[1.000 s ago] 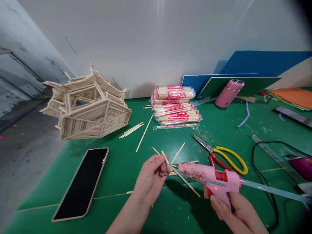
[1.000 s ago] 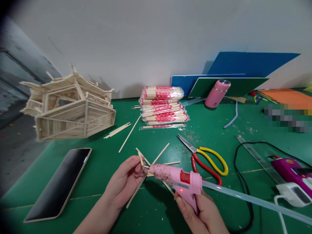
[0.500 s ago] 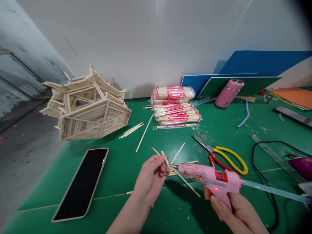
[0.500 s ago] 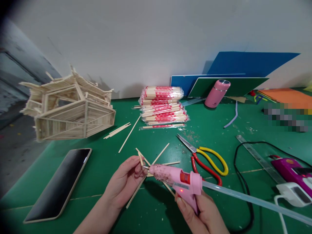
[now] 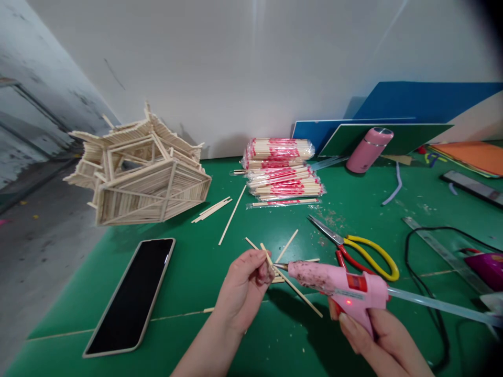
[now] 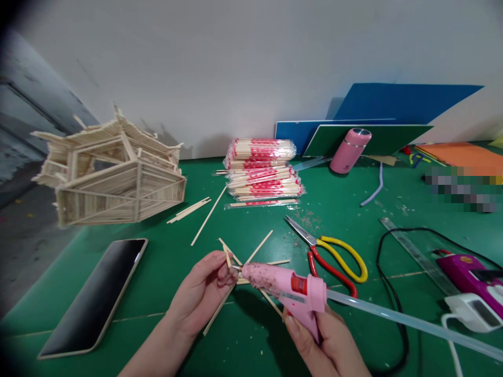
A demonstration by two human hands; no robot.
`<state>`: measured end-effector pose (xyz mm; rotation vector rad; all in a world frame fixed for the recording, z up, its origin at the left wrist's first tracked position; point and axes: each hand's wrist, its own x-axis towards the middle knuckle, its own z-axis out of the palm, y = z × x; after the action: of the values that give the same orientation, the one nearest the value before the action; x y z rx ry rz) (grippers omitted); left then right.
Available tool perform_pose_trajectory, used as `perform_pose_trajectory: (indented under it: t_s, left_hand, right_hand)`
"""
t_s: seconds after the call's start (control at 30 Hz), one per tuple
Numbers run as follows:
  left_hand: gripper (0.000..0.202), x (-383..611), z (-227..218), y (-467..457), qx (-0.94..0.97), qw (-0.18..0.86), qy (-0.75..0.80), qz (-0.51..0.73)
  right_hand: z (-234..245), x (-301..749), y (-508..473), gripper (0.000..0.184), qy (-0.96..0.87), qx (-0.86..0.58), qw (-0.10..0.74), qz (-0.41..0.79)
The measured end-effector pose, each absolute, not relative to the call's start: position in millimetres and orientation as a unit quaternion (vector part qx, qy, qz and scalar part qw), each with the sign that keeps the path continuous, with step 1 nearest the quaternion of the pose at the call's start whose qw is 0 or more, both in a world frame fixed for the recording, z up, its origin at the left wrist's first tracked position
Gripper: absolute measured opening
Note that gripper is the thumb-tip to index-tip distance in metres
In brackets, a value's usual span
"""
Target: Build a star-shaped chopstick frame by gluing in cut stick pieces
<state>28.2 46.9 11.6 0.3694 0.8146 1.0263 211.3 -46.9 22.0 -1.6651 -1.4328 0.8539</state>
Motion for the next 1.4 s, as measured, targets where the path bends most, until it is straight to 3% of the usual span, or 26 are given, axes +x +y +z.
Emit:
perform_pose_trajectory:
  t_s: [0.13,0.27,0.43,0.57,0.73,1.0,1.27,1.4]
  left_hand:
    - [0.012,29,10,47,0.188,0.769,0.384,0.475]
    - [0.013,30,11,47,0.216,0.747,0.403,0.482]
    - [0.011,21,22,47,0.261,0.685,0.457,0.503]
    - [0.007,9,29,42,0.501,0.534,0.534,0.423]
    - [0.014,0,20,33,0.759,0.354,0.463,0.289]
    - [0.018,3,3,15,0.88,0.172,0.417,0.148]
    - [0.018,-2,-5,14,0.892,0.174,0.389,0.149]
    - [0.021,-3,-6,15,0.892,0.18,0.385,0.152]
  right_hand:
    - [15,218,-49,0.024,-0.572,-0.633,0.364,0.373]
    - [11,223,-49,0.02,-0.534,-0.594,0.403,0.447]
    - [12,236,-46,0.023,-0.504,-0.62,0.422,0.429]
    - [10,245,-49,0.023,-0.568,-0.656,0.322,0.379]
    - [6,237,-54,0.025,-0.655,-0.653,0.217,0.311]
    - [-7,232,-62,0.029,-0.728,-0.625,0.167,0.228]
    - [-19,236,-67,0.032,-0.755,-0.621,0.128,0.168]
    - [-18,233,-65,0.035,-0.75,-0.621,0.151,0.171]
